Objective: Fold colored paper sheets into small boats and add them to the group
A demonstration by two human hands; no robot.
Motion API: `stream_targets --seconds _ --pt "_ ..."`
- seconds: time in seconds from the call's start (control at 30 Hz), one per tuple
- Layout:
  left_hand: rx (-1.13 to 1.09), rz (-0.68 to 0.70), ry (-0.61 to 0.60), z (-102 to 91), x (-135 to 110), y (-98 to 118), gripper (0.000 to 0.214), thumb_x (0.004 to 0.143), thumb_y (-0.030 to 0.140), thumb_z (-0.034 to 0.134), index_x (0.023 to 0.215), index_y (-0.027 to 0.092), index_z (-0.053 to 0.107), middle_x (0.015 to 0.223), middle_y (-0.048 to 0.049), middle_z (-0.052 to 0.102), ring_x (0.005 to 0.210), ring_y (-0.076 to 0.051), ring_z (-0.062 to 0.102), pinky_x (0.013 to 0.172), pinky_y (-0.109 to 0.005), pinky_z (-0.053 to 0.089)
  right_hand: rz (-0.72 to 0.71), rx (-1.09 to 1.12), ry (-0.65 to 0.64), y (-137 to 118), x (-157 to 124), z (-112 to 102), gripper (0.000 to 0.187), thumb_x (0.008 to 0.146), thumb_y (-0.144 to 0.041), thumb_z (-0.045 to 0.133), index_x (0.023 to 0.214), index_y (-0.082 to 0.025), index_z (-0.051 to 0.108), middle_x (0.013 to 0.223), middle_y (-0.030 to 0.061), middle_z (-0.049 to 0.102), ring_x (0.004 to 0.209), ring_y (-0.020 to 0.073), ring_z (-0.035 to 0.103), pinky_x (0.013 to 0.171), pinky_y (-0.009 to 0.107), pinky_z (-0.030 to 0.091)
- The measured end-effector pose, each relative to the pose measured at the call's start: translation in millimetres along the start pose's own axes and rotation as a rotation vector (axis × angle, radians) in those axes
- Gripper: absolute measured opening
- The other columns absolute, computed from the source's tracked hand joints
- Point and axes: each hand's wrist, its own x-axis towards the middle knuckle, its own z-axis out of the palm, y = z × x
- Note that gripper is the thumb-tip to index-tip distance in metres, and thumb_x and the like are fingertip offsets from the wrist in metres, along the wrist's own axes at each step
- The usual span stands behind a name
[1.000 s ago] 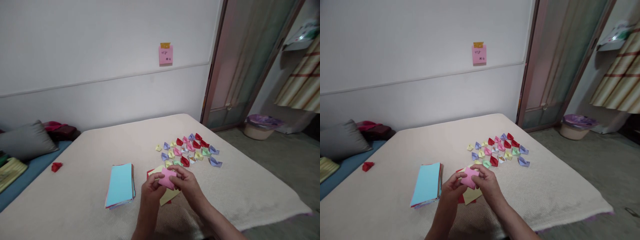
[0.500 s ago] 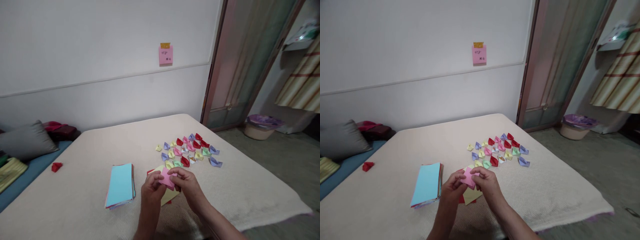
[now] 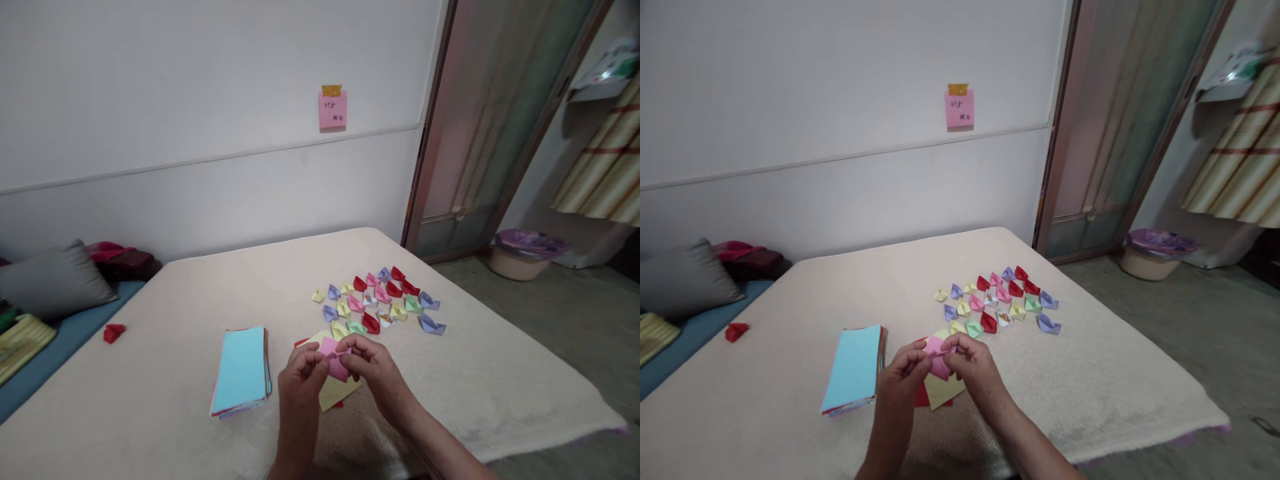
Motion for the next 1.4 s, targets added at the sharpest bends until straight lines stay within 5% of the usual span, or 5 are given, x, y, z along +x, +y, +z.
stream_targets --seconds 0.27,0.47,0.6,0.8,1.4 --pt "-0.184 -0.143 0.072 5.8 -2 -7 0.018 0.064 0.029 0.074 0.067 0.017 0.062 0.099 -0.0062 0.068 0.079 -0.020 0.066 0.068 -0.028 0.050 -0.064 -0.040 0.024 2 1 1 0.018 0.072 -0.033 0.063 0.067 -0.016 0.060 0.054 -0.0042 0.047 0.052 0.0110 0.039 0.049 0.023 0.032" --pt "-0.229 -0.233 0.030 10.3 0 -19 0.034 0.062 0.033 0.075 0.085 0.017 0.056 0.060 0.0001 0.067 0.047 -0.015 0.060 0.048 -0.025 0.047 -0.057 0.066 0.089 10 3 2 0.013 0.071 -0.028 0.063 0.072 -0.018 0.053 0.051 -0.0072 0.045 0.047 0.0099 0.038 0.047 0.022 0.029" --pt "-0.220 -0.227 0.060 9.9 2 -20 0.035 0.056 0.031 0.079 0.081 0.016 0.058 0.070 -0.0015 0.068 0.053 -0.015 0.062 0.049 -0.023 0.047 -0.056 0.129 0.094 12 3 3 0.018 0.069 -0.026 0.066 0.078 -0.020 0.051 0.050 -0.0093 0.042 0.045 0.0090 0.035 0.046 0.022 0.025" --pt "-0.270 -0.343 -0.167 6.6 -4 -1 0.028 0.069 0.037 0.071 0.080 0.012 0.067 0.064 -0.0034 0.066 0.056 -0.016 0.060 0.051 -0.025 0.046 -0.047 0.096 0.022 8 -2 6 0.018 0.070 -0.025 0.064 0.080 -0.021 0.051 0.054 -0.0080 0.046 0.049 0.0100 0.040 0.048 0.022 0.027" --pt "-0.122 -0.271 -0.074 1.8 0 -4 0.021 0.066 0.033 0.073 0.065 0.012 0.067 0.056 0.0000 0.063 0.050 -0.011 0.052 0.048 -0.021 0.037 -0.093 -0.009 0.008 7 2 3 0.005 0.074 -0.025 0.057 0.075 -0.020 0.057 0.052 -0.0066 0.046 0.051 0.0119 0.043 0.052 0.024 0.035"
